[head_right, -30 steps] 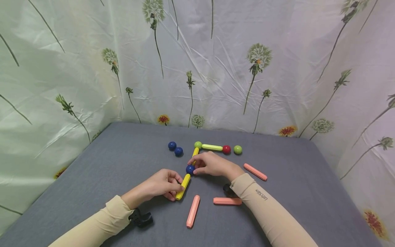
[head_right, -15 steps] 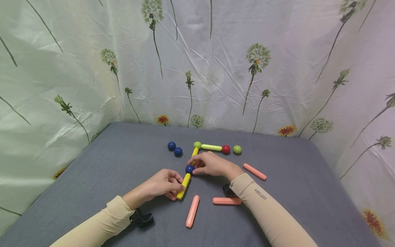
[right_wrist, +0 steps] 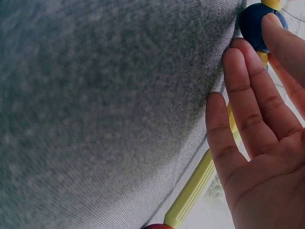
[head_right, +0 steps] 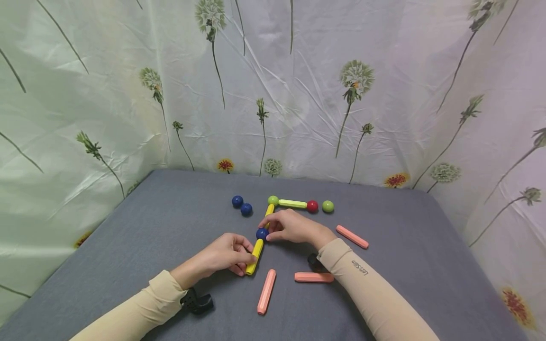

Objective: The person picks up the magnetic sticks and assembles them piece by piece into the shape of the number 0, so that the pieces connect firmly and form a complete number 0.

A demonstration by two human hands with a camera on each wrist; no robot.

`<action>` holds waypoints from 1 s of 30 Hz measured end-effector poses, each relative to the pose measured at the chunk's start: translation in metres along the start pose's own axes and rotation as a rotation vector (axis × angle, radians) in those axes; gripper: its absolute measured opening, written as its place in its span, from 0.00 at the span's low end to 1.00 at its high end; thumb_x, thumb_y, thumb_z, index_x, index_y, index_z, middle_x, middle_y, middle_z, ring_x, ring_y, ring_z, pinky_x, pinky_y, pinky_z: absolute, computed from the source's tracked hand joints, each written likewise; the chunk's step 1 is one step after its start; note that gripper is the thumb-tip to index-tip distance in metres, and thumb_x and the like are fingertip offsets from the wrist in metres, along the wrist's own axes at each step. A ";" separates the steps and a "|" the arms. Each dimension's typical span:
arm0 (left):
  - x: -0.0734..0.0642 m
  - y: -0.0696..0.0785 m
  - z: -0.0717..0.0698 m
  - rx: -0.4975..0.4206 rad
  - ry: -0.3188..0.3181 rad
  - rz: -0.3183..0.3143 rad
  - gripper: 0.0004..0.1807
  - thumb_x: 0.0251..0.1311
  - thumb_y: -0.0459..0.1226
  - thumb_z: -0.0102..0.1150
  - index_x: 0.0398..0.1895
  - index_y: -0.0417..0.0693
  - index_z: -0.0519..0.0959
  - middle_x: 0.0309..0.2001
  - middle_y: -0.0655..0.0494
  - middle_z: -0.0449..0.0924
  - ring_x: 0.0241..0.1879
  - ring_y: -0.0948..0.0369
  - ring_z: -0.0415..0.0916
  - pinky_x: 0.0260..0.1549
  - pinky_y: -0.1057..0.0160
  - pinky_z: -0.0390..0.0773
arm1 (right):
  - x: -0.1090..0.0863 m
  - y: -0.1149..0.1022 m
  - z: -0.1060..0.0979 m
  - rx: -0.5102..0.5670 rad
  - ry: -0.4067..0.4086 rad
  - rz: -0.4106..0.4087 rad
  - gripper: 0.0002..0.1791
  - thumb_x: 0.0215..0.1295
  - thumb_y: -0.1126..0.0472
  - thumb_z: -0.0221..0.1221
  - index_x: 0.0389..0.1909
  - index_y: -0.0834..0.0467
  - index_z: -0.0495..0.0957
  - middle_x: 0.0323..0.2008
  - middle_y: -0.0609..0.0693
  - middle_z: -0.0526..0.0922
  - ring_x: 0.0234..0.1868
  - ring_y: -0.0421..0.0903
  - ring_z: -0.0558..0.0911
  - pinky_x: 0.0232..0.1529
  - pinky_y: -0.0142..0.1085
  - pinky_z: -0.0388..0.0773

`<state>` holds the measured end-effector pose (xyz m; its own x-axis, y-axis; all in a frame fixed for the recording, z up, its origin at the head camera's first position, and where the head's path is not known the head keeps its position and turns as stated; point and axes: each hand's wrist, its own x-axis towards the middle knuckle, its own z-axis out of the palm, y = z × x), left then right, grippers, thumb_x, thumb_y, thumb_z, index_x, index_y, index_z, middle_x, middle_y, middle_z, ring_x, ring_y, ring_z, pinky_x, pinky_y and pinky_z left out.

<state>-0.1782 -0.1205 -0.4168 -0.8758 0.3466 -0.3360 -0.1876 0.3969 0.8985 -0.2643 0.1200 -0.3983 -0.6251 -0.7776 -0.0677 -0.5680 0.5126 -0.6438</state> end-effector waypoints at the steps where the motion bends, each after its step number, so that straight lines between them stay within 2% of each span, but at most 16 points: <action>1: 0.000 0.000 0.000 0.001 0.000 0.001 0.12 0.62 0.35 0.75 0.42 0.42 0.81 0.28 0.54 0.84 0.23 0.64 0.82 0.28 0.62 0.88 | 0.000 0.000 0.000 0.003 -0.002 0.002 0.19 0.75 0.59 0.68 0.64 0.55 0.83 0.41 0.44 0.86 0.40 0.34 0.82 0.49 0.31 0.81; 14: 0.002 0.002 0.000 0.012 -0.015 0.001 0.14 0.62 0.37 0.77 0.42 0.42 0.81 0.28 0.54 0.87 0.24 0.64 0.84 0.29 0.62 0.88 | 0.000 0.000 -0.001 -0.010 0.006 0.010 0.19 0.73 0.57 0.70 0.62 0.55 0.85 0.40 0.44 0.87 0.39 0.34 0.82 0.47 0.30 0.82; 22: 0.003 -0.002 -0.004 0.034 -0.009 0.036 0.14 0.65 0.42 0.76 0.41 0.43 0.83 0.27 0.55 0.88 0.23 0.64 0.85 0.27 0.63 0.88 | 0.001 -0.002 0.000 -0.005 0.007 0.017 0.19 0.73 0.57 0.69 0.62 0.54 0.85 0.40 0.44 0.86 0.39 0.35 0.81 0.47 0.31 0.81; 25: 0.006 -0.004 -0.006 0.058 0.014 0.064 0.14 0.66 0.44 0.75 0.41 0.44 0.84 0.27 0.55 0.88 0.23 0.64 0.85 0.27 0.63 0.88 | 0.002 -0.002 0.000 -0.008 0.006 0.018 0.19 0.73 0.57 0.69 0.62 0.55 0.85 0.39 0.44 0.86 0.39 0.35 0.82 0.47 0.31 0.81; 30: 0.010 -0.006 -0.012 0.094 0.089 0.135 0.12 0.69 0.44 0.72 0.43 0.44 0.84 0.28 0.55 0.88 0.24 0.62 0.85 0.28 0.61 0.88 | 0.002 -0.002 0.001 -0.023 0.004 0.024 0.20 0.73 0.55 0.70 0.62 0.54 0.85 0.39 0.43 0.86 0.38 0.35 0.82 0.48 0.30 0.81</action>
<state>-0.1916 -0.1300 -0.4224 -0.9267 0.3274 -0.1845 -0.0272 0.4312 0.9019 -0.2641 0.1169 -0.3983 -0.6407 -0.7637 -0.0792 -0.5655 0.5392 -0.6241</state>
